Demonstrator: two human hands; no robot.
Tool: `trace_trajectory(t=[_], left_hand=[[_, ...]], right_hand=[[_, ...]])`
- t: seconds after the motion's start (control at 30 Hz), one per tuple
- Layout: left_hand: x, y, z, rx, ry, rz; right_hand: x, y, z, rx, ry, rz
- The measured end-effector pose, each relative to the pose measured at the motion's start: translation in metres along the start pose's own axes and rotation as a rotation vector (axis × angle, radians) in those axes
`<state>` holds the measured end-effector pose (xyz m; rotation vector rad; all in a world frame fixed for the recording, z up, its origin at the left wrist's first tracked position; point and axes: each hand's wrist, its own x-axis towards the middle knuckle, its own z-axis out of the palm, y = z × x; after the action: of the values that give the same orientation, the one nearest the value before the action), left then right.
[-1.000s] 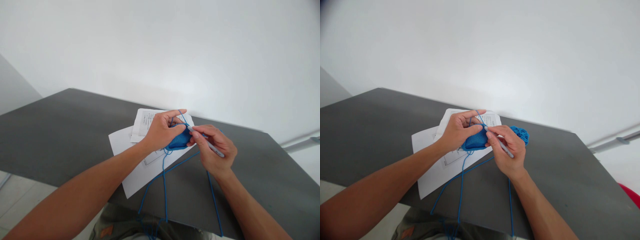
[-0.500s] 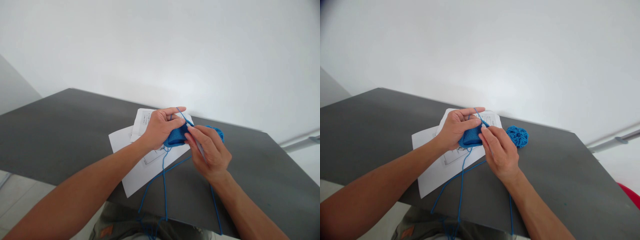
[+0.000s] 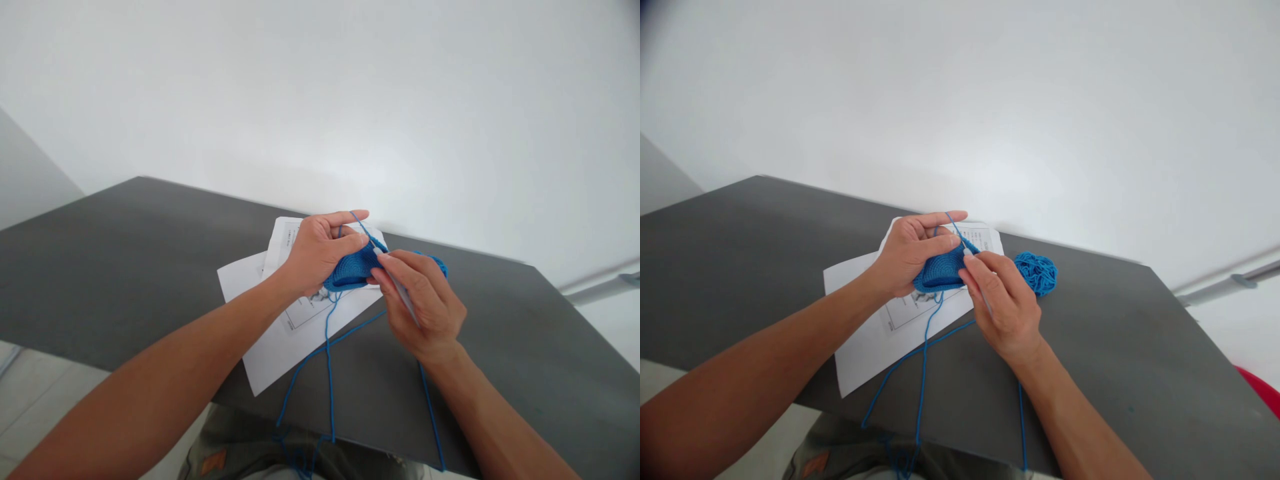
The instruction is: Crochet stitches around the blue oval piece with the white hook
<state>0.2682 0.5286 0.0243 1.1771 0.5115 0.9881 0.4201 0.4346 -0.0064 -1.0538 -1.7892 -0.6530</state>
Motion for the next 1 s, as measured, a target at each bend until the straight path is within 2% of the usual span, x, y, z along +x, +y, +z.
trace_trajectory(t=[0.2, 0.33, 0.6, 1.0], left_hand=[[0.000, 0.004, -0.001, -0.157, -0.065, -0.124], [0.001, 0.006, -0.005, -0.176, -0.109, -0.187], [0.004, 0.007, -0.010, -0.061, -0.119, -0.130], [0.010, 0.005, -0.015, 0.178, -0.045, -0.051]], right_hand=[[-0.004, -0.004, 0.002, -0.101, 0.005, -0.064], [-0.005, 0.002, -0.002, -0.121, 0.009, -0.115], [-0.001, 0.016, -0.013, -0.040, -0.082, -0.168], [0.001, 0.025, -0.018, -0.032, -0.172, -0.211]])
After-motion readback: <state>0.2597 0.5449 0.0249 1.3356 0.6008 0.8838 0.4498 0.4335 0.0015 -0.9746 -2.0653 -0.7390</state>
